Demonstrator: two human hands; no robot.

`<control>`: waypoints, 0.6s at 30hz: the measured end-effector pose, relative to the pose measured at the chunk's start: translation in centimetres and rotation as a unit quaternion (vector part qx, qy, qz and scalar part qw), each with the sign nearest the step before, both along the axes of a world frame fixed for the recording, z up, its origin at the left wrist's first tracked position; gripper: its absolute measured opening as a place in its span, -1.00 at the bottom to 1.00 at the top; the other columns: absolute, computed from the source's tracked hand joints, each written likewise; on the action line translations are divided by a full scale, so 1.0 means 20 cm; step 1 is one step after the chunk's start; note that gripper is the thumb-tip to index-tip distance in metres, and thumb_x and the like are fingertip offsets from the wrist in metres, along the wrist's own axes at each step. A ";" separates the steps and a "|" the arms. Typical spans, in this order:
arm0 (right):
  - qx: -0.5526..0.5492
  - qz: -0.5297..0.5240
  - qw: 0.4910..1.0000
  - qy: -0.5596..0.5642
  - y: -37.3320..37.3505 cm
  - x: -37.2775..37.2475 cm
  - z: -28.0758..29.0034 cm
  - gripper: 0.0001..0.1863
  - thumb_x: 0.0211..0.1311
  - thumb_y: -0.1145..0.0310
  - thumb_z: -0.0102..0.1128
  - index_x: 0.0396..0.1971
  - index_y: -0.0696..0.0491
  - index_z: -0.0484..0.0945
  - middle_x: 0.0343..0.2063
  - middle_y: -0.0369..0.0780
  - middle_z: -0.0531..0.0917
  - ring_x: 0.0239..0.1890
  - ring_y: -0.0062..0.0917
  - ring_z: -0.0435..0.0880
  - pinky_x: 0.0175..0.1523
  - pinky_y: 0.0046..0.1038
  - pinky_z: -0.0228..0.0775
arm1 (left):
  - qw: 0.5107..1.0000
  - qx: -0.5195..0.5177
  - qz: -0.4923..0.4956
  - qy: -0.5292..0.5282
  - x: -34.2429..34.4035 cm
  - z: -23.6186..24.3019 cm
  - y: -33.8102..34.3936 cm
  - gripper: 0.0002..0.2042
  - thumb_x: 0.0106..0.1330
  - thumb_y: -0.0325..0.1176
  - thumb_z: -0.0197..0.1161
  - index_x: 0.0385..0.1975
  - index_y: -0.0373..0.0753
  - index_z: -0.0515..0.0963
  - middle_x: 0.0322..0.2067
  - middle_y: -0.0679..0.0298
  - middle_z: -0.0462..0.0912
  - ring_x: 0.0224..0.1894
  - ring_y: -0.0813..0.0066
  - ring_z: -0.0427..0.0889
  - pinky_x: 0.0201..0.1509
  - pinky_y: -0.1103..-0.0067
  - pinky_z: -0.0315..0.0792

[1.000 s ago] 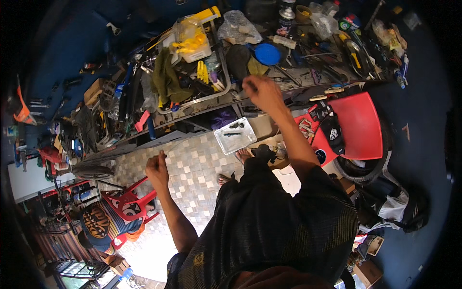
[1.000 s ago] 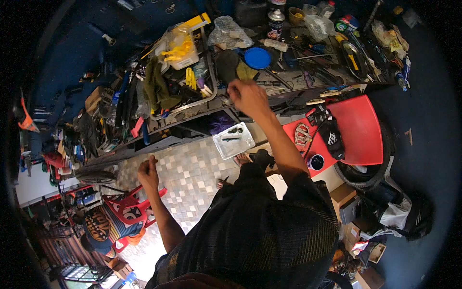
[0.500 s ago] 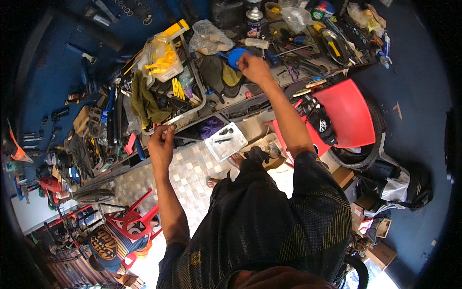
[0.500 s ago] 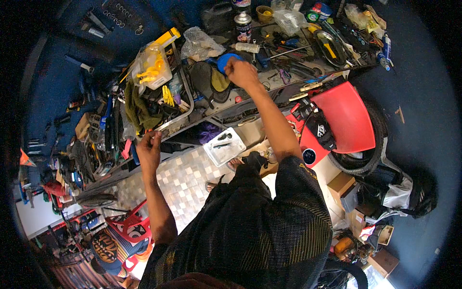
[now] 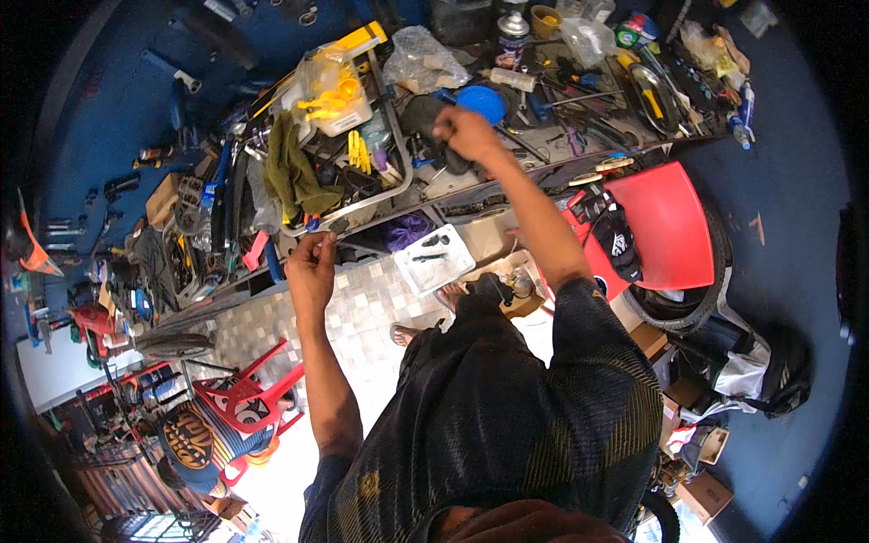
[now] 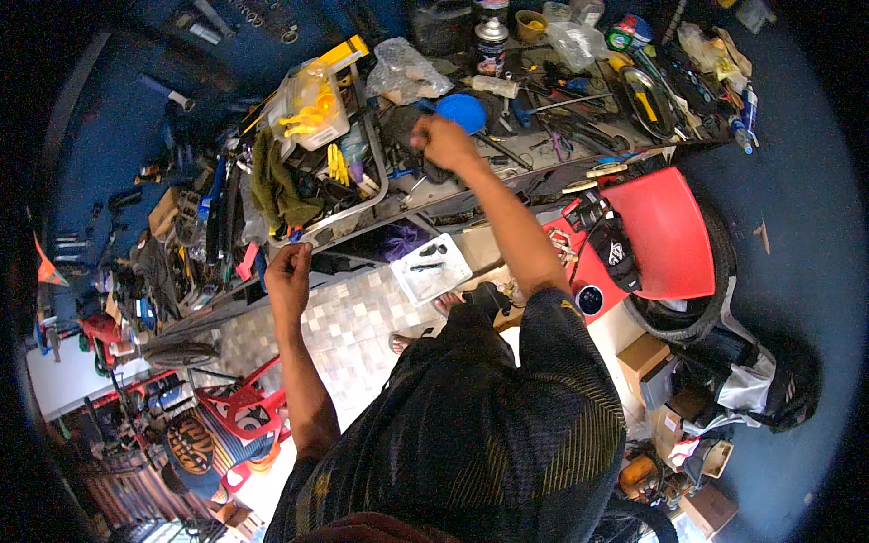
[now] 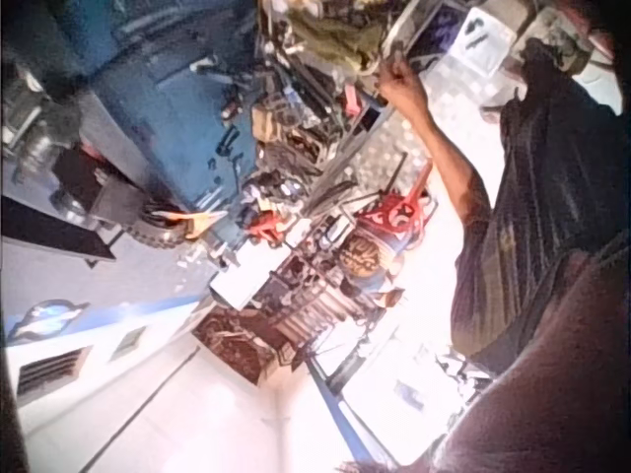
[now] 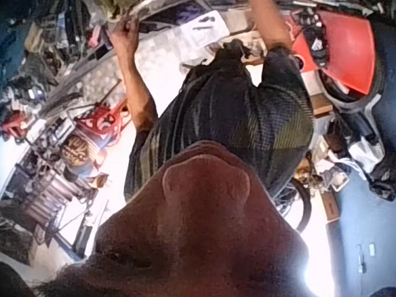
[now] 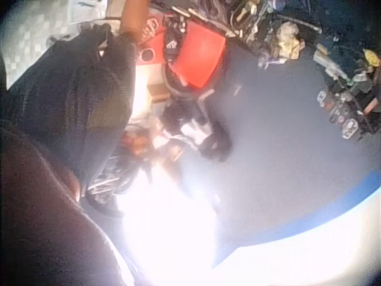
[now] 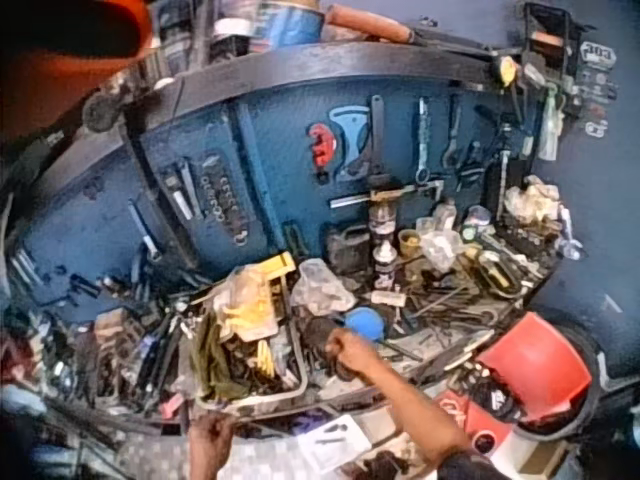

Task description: The person adjusts the brake and gear cables on a white mountain bike mounted on a repair stand. They use pliers to cut and secure the cables, then use a screwdriver to tighten the handlebar components.

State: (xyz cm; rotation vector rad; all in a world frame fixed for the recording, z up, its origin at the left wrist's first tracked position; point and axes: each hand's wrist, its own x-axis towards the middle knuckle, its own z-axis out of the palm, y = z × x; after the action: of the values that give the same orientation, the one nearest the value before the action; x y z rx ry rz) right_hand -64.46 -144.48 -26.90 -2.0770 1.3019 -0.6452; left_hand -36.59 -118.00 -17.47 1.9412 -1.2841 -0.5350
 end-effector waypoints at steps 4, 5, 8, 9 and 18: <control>-0.075 -0.069 0.970 -0.220 -0.25 -0.20 0.16 -0.57 0.27 0.00 0.33 -0.11 0.07 0.62 -0.29 -0.12 0.70 -0.23 -0.40 0.64 -0.09 -0.36 0.46 | 0.999 -0.024 0.016 0.018 0.11 -0.09 0.10 -0.73 0.37 -0.22 0.33 -0.35 -0.36 0.65 -0.68 0.43 0.41 -0.57 0.70 0.28 -0.49 0.63 0.21; -0.066 -0.094 0.963 -0.244 -0.27 -0.25 0.25 -0.56 0.28 0.00 0.34 -0.10 0.08 0.62 -0.30 -0.18 0.69 -0.26 -0.50 0.59 -0.11 -0.43 0.44 | 0.999 -0.018 0.026 0.017 0.14 -0.10 0.14 -0.73 0.38 -0.22 0.33 -0.35 -0.36 0.65 -0.68 0.44 0.41 -0.57 0.71 0.27 -0.50 0.64 0.20; -0.038 -0.163 0.933 -0.318 -0.25 -0.40 0.60 -0.59 0.29 0.07 0.37 -0.10 0.10 0.62 -0.32 -0.31 0.66 -0.28 -0.67 0.52 -0.13 -0.57 0.39 | 0.998 0.005 0.053 0.026 0.15 -0.04 0.18 -0.73 0.38 -0.23 0.33 -0.36 -0.36 0.65 -0.67 0.48 0.39 -0.56 0.74 0.25 -0.49 0.67 0.17; -0.108 -0.157 0.924 -0.330 -0.29 -0.46 0.61 -0.60 0.28 0.09 0.38 -0.10 0.11 0.62 -0.32 -0.32 0.66 -0.28 -0.68 0.52 -0.13 -0.58 0.39 | 0.998 0.000 0.057 0.035 0.16 -0.05 0.19 -0.74 0.38 -0.23 0.34 -0.37 -0.35 0.65 -0.67 0.48 0.39 -0.56 0.74 0.24 -0.49 0.67 0.17; -0.212 -0.248 0.923 0.206 -0.09 -0.60 0.59 -0.66 0.19 0.19 0.33 -0.03 -0.11 0.64 -0.22 -0.06 0.65 -0.24 -0.25 0.66 -0.13 -0.21 0.54 | 0.997 -0.014 0.074 0.021 0.26 -0.07 0.22 -0.75 0.38 -0.24 0.34 -0.36 -0.35 0.65 -0.65 0.50 0.39 -0.55 0.76 0.25 -0.49 0.68 0.16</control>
State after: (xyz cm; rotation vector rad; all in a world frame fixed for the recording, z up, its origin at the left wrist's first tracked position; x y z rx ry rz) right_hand -76.51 -146.36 -15.03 -2.3173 2.1305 -0.7832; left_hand -31.42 -113.63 -18.78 1.9717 -1.1051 -0.4785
